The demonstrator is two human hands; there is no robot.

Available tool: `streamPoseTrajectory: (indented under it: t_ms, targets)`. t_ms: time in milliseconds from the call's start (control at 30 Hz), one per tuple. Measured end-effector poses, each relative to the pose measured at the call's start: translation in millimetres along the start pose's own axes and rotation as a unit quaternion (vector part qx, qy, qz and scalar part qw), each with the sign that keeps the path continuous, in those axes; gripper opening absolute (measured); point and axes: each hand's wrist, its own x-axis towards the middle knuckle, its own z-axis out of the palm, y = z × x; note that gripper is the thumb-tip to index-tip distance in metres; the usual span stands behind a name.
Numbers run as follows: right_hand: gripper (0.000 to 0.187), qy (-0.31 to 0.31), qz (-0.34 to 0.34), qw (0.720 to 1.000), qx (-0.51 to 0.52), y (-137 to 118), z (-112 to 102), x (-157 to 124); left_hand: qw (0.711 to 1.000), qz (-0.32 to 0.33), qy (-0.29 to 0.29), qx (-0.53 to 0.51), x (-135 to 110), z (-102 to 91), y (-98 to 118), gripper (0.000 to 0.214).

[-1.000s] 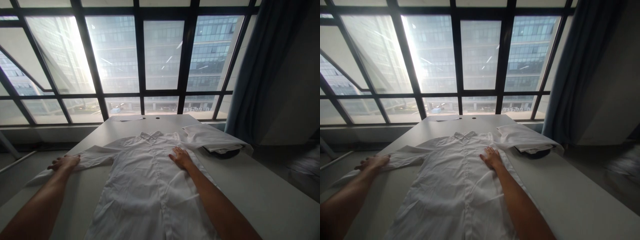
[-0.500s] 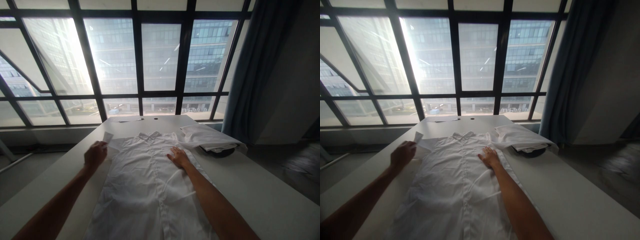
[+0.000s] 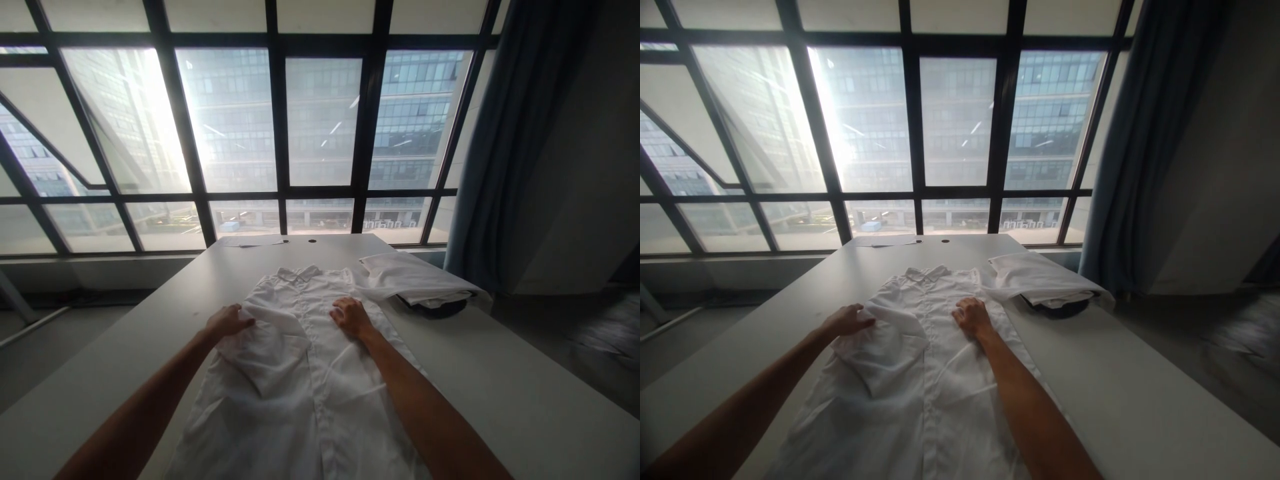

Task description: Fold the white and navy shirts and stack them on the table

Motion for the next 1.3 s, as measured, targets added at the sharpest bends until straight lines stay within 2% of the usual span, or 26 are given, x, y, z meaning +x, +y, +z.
streamPoseTrajectory:
  t_ms: [67, 167, 267, 333, 400, 433, 500, 533, 567, 600, 667, 733, 767, 833, 900, 967, 1067, 1200, 1300]
  targets:
    - [0.026, -0.010, -0.006, 1.000, 0.003, -2.6, -1.5, -0.8, 0.999, 0.000, -0.025, -0.028, 0.0, -1.2, -7.6, 0.040]
    - [0.025, -0.015, 0.001, 1.000, 0.014, -6.2, -4.6, -1.9, 0.999, -0.008, 0.020, -0.033, -11.3, -12.5, -3.3, 0.035]
    - [0.026, -0.012, 0.001, 0.997, 0.072, -15.5, -10.9, -0.3, 0.999, 0.007, 0.039, -0.038, -23.9, -28.4, 14.3, 0.031]
    - [0.029, -0.036, 0.000, 0.988, 0.148, -25.3, -17.4, 2.3, 0.998, 0.032, 0.034, -0.044, -35.9, -34.7, 33.5, 0.031]
    - [0.044, -0.099, 0.016, 0.966, 0.239, -35.7, -25.5, 4.7, 0.991, 0.103, -0.026, -0.080, -52.7, -35.4, 57.6, 0.034]
    - [0.053, -0.142, 0.027, 0.948, 0.282, -40.4, -29.9, 5.3, 0.975, 0.162, -0.097, -0.118, -61.3, -33.8, 69.9, 0.036]
    - [0.068, -0.227, 0.047, 0.909, 0.347, -47.6, -38.7, 4.7, 0.895, 0.277, -0.265, -0.226, -72.5, -27.9, 90.2, 0.046]
    - [0.072, -0.268, 0.059, 0.890, 0.365, -50.2, -42.7, 3.5, 0.852, 0.311, -0.319, -0.276, -72.3, -23.8, 96.4, 0.052]
    - [0.076, -0.306, 0.074, 0.873, 0.373, -52.1, -46.3, 1.9, 0.827, 0.322, -0.334, -0.316, -67.1, -19.3, 99.1, 0.057]
    - [0.077, -0.343, 0.090, 0.858, 0.372, -53.7, -49.5, 0.0, 0.827, 0.316, -0.314, -0.342, -56.8, -14.3, 98.2, 0.059]
    - [0.076, -0.406, 0.118, 0.835, 0.353, -56.5, -54.6, -3.6, 0.882, 0.264, -0.188, -0.341, -24.0, -3.2, 86.7, 0.055]
    - [0.071, -0.455, 0.121, 0.819, 0.329, -59.9, -58.8, -6.3, 0.950, 0.177, -0.036, -0.253, 16.1, 7.6, 66.9, 0.045]
    - [0.069, -0.483, 0.112, 0.808, 0.319, -61.9, -60.9, -7.2, 0.972, 0.145, 0.021, -0.182, 35.3, 12.4, 56.1, 0.038]
    - [0.069, -0.558, 0.083, 0.767, 0.307, -66.2, -64.4, -8.3, 0.988, 0.094, 0.088, -0.087, 67.8, 20.2, 36.7, 0.032]
    - [0.068, -0.624, 0.055, 0.714, 0.312, -70.4, -66.2, -9.0, 0.993, 0.060, 0.097, -0.027, 91.9, 26.1, 23.4, 0.035]
    - [0.067, -0.646, 0.041, 0.684, 0.338, -73.8, -65.5, -9.4, 0.997, 0.028, 0.077, 0.011, 110.0, 31.0, 16.6, 0.045]
    - [0.067, -0.645, 0.039, 0.659, 0.385, -77.9, -61.8, -9.8, 0.997, -0.017, 0.058, 0.038, 131.0, 38.1, 13.0, 0.054]
    - [0.063, -0.678, 0.040, 0.617, 0.397, -82.0, -58.3, -10.4, 0.996, -0.052, 0.053, 0.042, 147.9, 46.1, 6.8, 0.038]
    - [0.057, -0.690, 0.056, 0.601, 0.399, -82.8, -55.2, -11.2, 0.995, -0.070, 0.057, 0.036, 153.0, 48.8, -0.3, 0.036]
